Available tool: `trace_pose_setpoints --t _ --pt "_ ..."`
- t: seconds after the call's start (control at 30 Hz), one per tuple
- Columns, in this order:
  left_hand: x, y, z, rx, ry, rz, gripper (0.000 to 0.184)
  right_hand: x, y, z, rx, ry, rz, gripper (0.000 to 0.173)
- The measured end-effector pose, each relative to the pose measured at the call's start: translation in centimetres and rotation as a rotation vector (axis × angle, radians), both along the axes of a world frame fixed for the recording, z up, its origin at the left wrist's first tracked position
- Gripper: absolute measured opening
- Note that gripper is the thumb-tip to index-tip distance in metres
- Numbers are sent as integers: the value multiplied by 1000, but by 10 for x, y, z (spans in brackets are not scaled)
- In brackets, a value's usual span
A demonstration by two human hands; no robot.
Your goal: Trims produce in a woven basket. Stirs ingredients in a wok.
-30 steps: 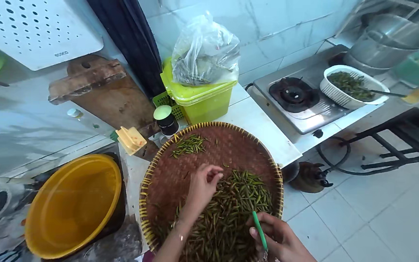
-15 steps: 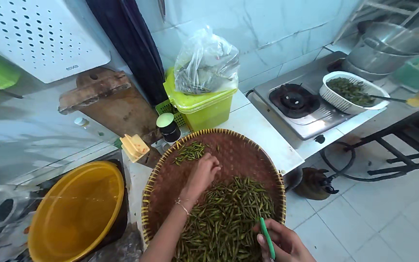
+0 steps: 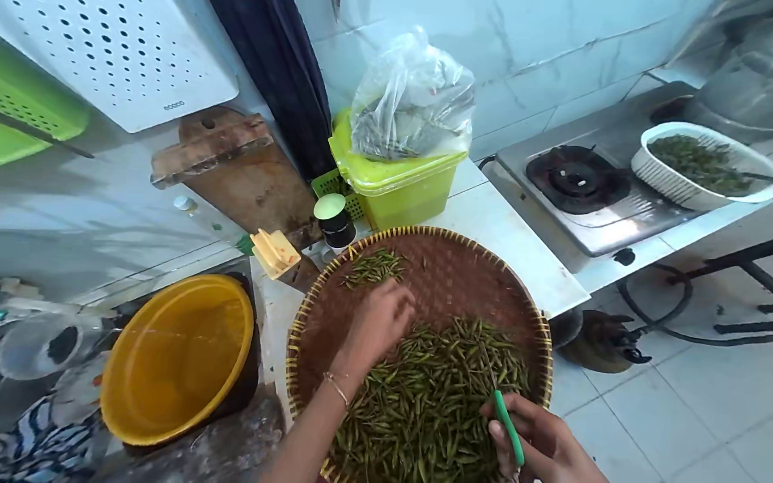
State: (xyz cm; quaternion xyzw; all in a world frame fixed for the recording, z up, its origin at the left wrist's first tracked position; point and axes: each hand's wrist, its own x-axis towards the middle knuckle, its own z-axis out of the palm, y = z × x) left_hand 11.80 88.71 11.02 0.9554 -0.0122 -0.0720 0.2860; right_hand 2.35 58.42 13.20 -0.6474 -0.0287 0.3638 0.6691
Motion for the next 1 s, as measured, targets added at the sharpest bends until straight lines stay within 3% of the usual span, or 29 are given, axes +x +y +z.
trace_pose_setpoints --t 0.13,0.3,0.5,0.57,0.67,0.77,0.87,1.0 --pt "-13 -17 -19 10 298 -107 29 0 1 0 1 1 12 26" --pt "-16 -20 -12 20 416 -137 31 0 1 1 5 -27 24 27" --pt "-34 -15 5 -56 391 -20 55 -2 0 1 47 -47 41 30" --pt "-45 -11 13 -211 285 67 47 -3 -1 -1 101 -41 89 34" --pt "-64 -14 11 -680 71 145 21 -7 2 -3 161 -10 182 39" --pt "-75 -26 17 -1022 1 230 16 -11 9 -4 157 -4 236 39" --pt "-85 -35 15 -1181 10 321 18 -12 17 -4 172 -2 222 37" --pt "-95 -41 13 -1199 55 328 18 -9 21 -3 173 5 167 35"
